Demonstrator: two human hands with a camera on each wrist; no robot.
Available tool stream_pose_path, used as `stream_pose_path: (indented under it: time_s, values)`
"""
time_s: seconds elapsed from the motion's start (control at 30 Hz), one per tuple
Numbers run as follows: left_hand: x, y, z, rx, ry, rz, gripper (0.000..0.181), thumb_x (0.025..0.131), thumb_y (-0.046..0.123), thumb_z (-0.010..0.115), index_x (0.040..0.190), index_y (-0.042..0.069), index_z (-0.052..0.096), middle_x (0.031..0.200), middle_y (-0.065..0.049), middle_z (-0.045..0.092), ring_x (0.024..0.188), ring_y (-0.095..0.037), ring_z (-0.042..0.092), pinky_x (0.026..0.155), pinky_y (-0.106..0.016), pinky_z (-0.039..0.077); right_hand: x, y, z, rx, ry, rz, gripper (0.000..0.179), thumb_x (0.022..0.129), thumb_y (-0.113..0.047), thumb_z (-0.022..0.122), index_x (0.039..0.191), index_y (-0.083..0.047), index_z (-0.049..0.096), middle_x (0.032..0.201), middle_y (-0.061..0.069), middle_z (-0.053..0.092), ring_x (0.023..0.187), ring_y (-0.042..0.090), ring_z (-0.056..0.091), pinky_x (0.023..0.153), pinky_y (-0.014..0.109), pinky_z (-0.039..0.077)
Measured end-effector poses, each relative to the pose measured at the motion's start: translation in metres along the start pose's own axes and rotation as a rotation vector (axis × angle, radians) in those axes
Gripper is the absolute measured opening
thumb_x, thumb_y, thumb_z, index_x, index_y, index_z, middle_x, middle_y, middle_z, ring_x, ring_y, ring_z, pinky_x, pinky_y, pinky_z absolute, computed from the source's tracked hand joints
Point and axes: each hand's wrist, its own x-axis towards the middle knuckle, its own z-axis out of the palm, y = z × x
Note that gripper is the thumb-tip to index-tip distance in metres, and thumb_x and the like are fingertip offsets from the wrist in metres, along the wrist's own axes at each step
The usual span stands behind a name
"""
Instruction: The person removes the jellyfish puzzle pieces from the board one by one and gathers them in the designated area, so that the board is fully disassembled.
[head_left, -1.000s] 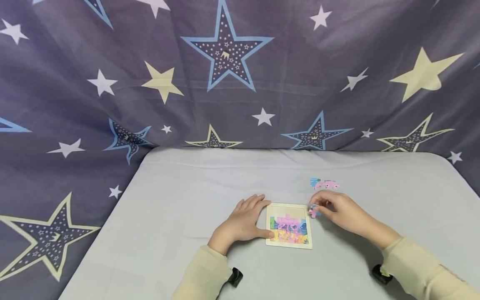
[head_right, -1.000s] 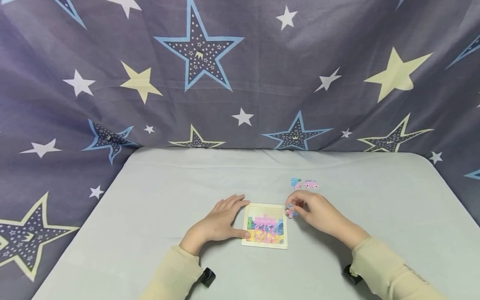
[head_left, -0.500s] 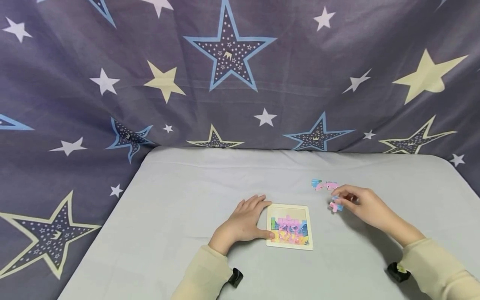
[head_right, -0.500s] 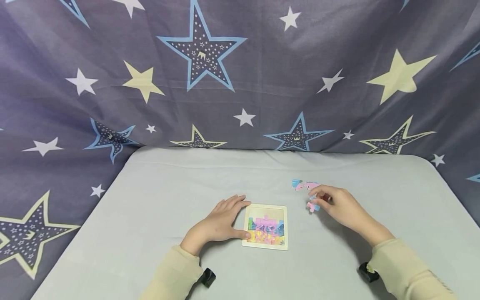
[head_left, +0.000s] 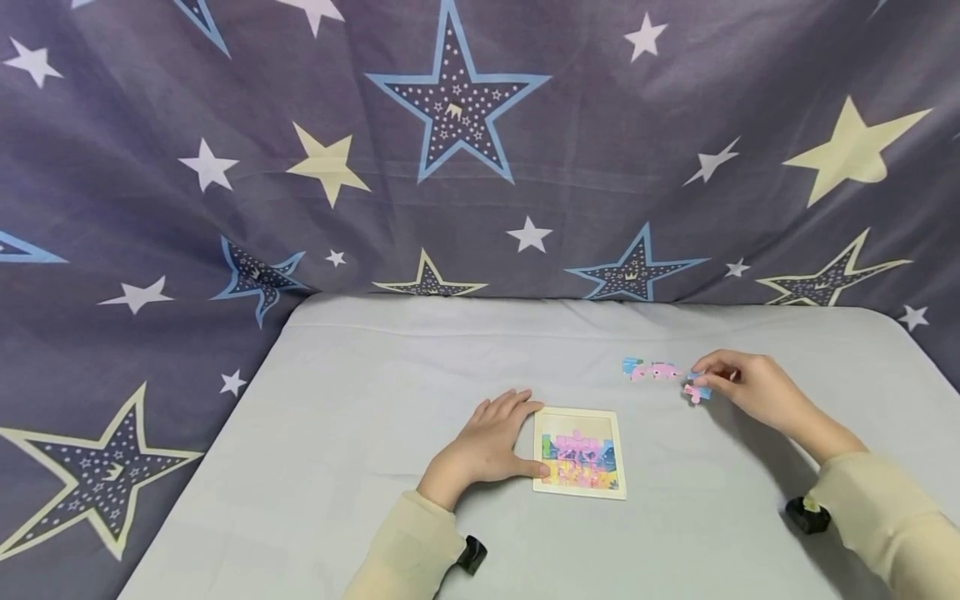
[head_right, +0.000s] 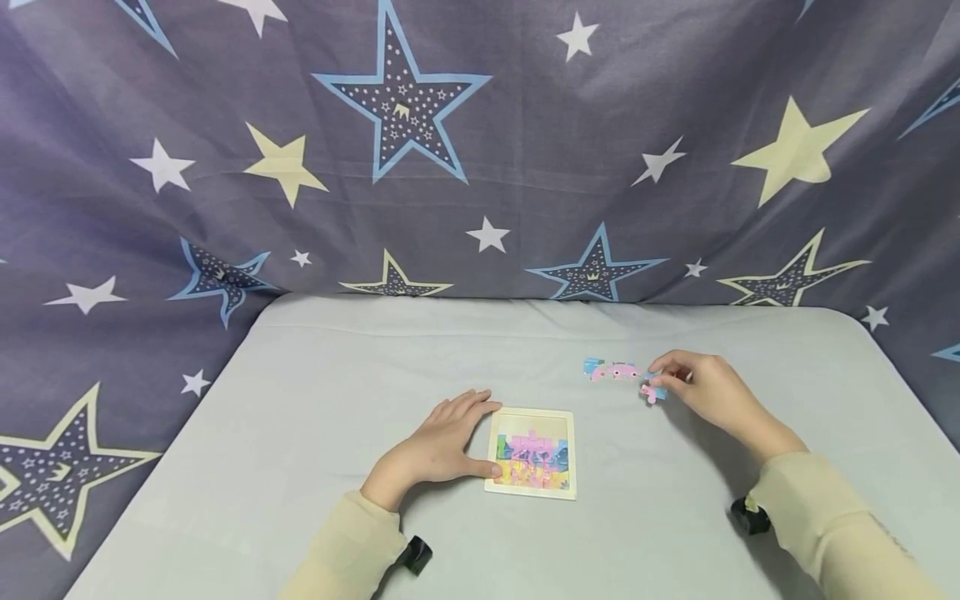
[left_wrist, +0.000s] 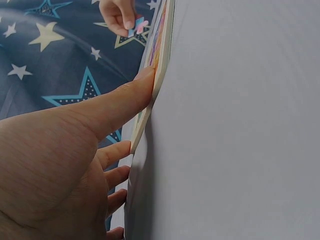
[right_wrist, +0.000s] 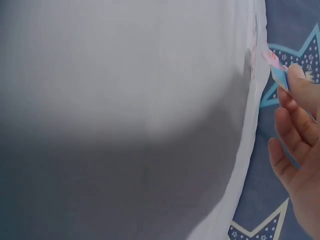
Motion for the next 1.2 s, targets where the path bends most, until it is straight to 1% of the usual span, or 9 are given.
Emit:
stream_pose_path:
  time_s: [0.13,0.37,0.57,0.67,0.73,0.83,0.9,1.03,1.2]
  values:
    - [-0.001,0.001,0.0,-0.001,-0.004,-0.004,0.09,0.082,0.052,0.076,0.154,0.016,0.034,0.163,-0.005,0.021,0.151,-0.026,0.012,0.121,-0.05,0.006,0.005,0.008,-0.003,-0.013,-0.016,0.037,0.007,0.09,-0.008,0.073,0.097,-0.006,0.073,0.075,-0.006,0.066,0.061,0.004,0.049,0.051,0.024,0.041]
    - [-0.002,0.006,-0.003,-0.005,-0.005,-0.002,0.089,0.082,0.05,0.076,0.153,0.015,0.035,0.163,-0.006,0.022,0.15,-0.026,0.013,0.121,-0.05,0.008,0.014,0.014,-0.007,-0.018,-0.047,0.067,0.007,0.09,-0.004,0.071,0.096,-0.004,0.074,0.084,0.002,0.07,0.066,0.004,0.053,0.056,0.025,0.046]
    - [-0.003,0.007,-0.005,-0.005,-0.013,-0.008,0.089,0.082,0.05,0.076,0.153,0.015,0.035,0.163,-0.006,0.022,0.15,-0.026,0.013,0.121,-0.05,0.008,0.022,0.018,-0.006,-0.018,-0.11,0.139,0.01,0.092,-0.008,0.07,0.099,-0.003,0.074,0.093,0.009,0.072,0.075,0.013,0.059,0.062,0.026,0.05]
    - [-0.003,0.006,-0.005,-0.01,-0.012,-0.004,0.089,0.082,0.05,0.076,0.153,0.015,0.035,0.163,-0.006,0.022,0.15,-0.026,0.013,0.121,-0.05,0.007,0.024,0.018,-0.004,-0.016,-0.139,0.176,0.013,0.093,-0.011,0.07,0.102,-0.003,0.074,0.097,0.011,0.072,0.082,0.02,0.062,0.068,0.031,0.052]
    - [-0.002,0.005,-0.004,-0.01,-0.007,0.0,0.089,0.082,0.05,0.076,0.153,0.015,0.035,0.163,-0.007,0.022,0.15,-0.026,0.013,0.121,-0.05,0.007,0.025,0.019,-0.003,-0.016,-0.155,0.19,0.014,0.093,-0.012,0.069,0.103,-0.003,0.074,0.099,0.012,0.072,0.086,0.024,0.064,0.073,0.037,0.054]
    - [-0.002,0.003,-0.002,-0.007,-0.005,-0.002,0.089,0.083,0.05,0.076,0.154,0.016,0.034,0.163,-0.006,0.021,0.151,-0.025,0.012,0.121,-0.05,0.006,0.027,0.02,-0.001,-0.014,-0.173,0.206,0.016,0.093,-0.013,0.07,0.105,-0.003,0.074,0.099,0.012,0.072,0.091,0.029,0.065,0.079,0.047,0.054]
    - [-0.003,0.003,-0.003,-0.015,0.001,0.002,0.089,0.083,0.05,0.076,0.153,0.015,0.035,0.163,-0.007,0.022,0.15,-0.027,0.013,0.121,-0.051,0.007,0.028,0.02,0.0,-0.013,-0.178,0.215,0.016,0.093,-0.014,0.07,0.105,-0.003,0.074,0.099,0.012,0.072,0.092,0.03,0.065,0.081,0.05,0.053]
    - [-0.004,0.005,-0.006,-0.023,-0.005,0.008,0.089,0.083,0.049,0.076,0.153,0.013,0.035,0.162,-0.008,0.022,0.15,-0.028,0.013,0.121,-0.052,0.007,0.028,0.021,0.002,-0.018,-0.169,0.225,0.017,0.092,-0.014,0.071,0.105,-0.003,0.074,0.099,0.012,0.072,0.091,0.03,0.064,0.081,0.051,0.052]
    - [-0.005,0.008,-0.009,-0.033,-0.01,0.005,0.088,0.083,0.049,0.076,0.153,0.013,0.035,0.162,-0.008,0.022,0.15,-0.028,0.014,0.121,-0.051,0.007,0.028,0.021,0.002,-0.03,-0.162,0.221,0.02,0.092,-0.014,0.071,0.108,-0.003,0.073,0.099,0.013,0.071,0.088,0.028,0.062,0.077,0.048,0.051]
